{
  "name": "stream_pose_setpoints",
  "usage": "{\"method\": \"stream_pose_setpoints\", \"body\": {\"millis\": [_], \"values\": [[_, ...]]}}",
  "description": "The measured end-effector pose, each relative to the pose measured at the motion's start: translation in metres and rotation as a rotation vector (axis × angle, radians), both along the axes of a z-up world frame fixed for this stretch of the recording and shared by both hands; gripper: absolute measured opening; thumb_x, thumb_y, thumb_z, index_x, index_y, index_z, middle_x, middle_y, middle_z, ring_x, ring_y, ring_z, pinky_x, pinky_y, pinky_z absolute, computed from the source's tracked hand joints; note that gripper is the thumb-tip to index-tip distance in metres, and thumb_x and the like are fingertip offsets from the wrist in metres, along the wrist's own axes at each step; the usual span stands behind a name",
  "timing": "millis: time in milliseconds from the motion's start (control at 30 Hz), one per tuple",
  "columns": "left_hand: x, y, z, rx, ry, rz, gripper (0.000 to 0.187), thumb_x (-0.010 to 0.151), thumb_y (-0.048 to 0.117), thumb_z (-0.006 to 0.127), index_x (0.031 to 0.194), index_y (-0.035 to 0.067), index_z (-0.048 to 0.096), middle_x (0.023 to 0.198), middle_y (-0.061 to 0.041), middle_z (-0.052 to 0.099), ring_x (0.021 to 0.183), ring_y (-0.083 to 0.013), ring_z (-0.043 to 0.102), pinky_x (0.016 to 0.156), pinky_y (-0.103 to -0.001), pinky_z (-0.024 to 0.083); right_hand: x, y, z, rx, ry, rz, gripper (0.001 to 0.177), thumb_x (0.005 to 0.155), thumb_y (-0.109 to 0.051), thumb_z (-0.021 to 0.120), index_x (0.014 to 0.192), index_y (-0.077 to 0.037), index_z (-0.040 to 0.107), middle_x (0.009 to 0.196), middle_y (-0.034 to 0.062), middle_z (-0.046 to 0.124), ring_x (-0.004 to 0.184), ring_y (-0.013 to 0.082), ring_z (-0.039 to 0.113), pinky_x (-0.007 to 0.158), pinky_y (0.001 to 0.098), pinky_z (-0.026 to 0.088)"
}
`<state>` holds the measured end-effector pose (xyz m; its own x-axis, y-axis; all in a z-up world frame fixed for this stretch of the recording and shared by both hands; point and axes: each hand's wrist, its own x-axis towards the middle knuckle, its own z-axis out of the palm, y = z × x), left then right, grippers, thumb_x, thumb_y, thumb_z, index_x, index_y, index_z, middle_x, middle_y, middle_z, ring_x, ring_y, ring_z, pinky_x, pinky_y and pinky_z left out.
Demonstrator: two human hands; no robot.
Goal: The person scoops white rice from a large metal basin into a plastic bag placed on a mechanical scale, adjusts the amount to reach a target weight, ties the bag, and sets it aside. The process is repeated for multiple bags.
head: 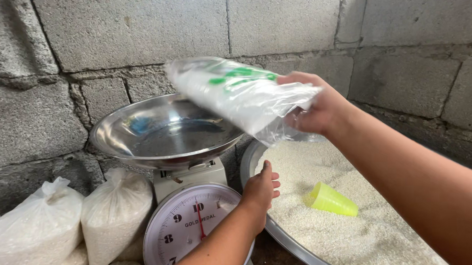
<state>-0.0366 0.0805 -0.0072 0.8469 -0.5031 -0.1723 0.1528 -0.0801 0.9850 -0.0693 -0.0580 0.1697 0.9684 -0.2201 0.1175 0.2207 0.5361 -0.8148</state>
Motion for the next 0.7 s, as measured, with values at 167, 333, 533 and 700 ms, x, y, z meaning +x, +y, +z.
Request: {"method": "stream_pose_setpoints", "body": {"millis": [167,333,533,700], "values": [[0.004,-0.005,-0.011,0.117,-0.265,0.075,0.057,0.1,0.055,0.047,0.112,0.003,0.069,0.12,-0.02,0.074,0.112,-0.0328,0.067,0.101,-0.042,0.048,0.002,0.038,0.019,-0.488,0.109,-0.026,0.039,0.096,-0.036,0.057,0.118,-0.005,0.061,0.105,0.0113,0.068,0.091,0.0242,0.071,0.086,0.0476,0.063],[0.007,-0.016,-0.027,0.347,-0.656,0.168,0.045,0.096,0.05,0.058,0.11,0.01,0.073,0.129,-0.015,0.069,0.127,-0.0329,0.056,0.111,-0.041,0.042,-0.017,0.049,0.013,-0.417,0.149,-0.075,0.077,0.097,-0.063,0.022,0.131,-0.005,0.06,0.123,0.0173,0.07,0.104,0.0247,0.072,0.099,0.0438,0.058],[0.012,-0.028,-0.039,0.484,-0.751,0.094,0.044,0.096,0.046,0.06,0.126,0.014,0.066,0.157,-0.014,0.038,0.151,-0.0319,0.023,0.123,-0.043,0.022,-0.018,0.042,0.001,-0.698,0.042,0.154,0.072,0.1,-0.053,0.027,0.142,-0.003,0.057,0.137,0.0195,0.066,0.132,0.0302,0.059,0.112,0.0444,0.045],[0.013,-0.036,-0.031,0.616,-0.776,0.105,0.049,0.097,0.038,0.057,0.139,0.013,0.053,0.163,-0.019,0.014,0.152,-0.0372,0.009,0.122,-0.046,0.011,0.003,0.006,-0.026,-0.576,0.173,-0.117,0.07,0.102,-0.057,0.031,0.144,-0.004,0.049,0.143,0.0193,0.059,0.134,0.0297,0.055,0.113,0.0438,0.042]]}}
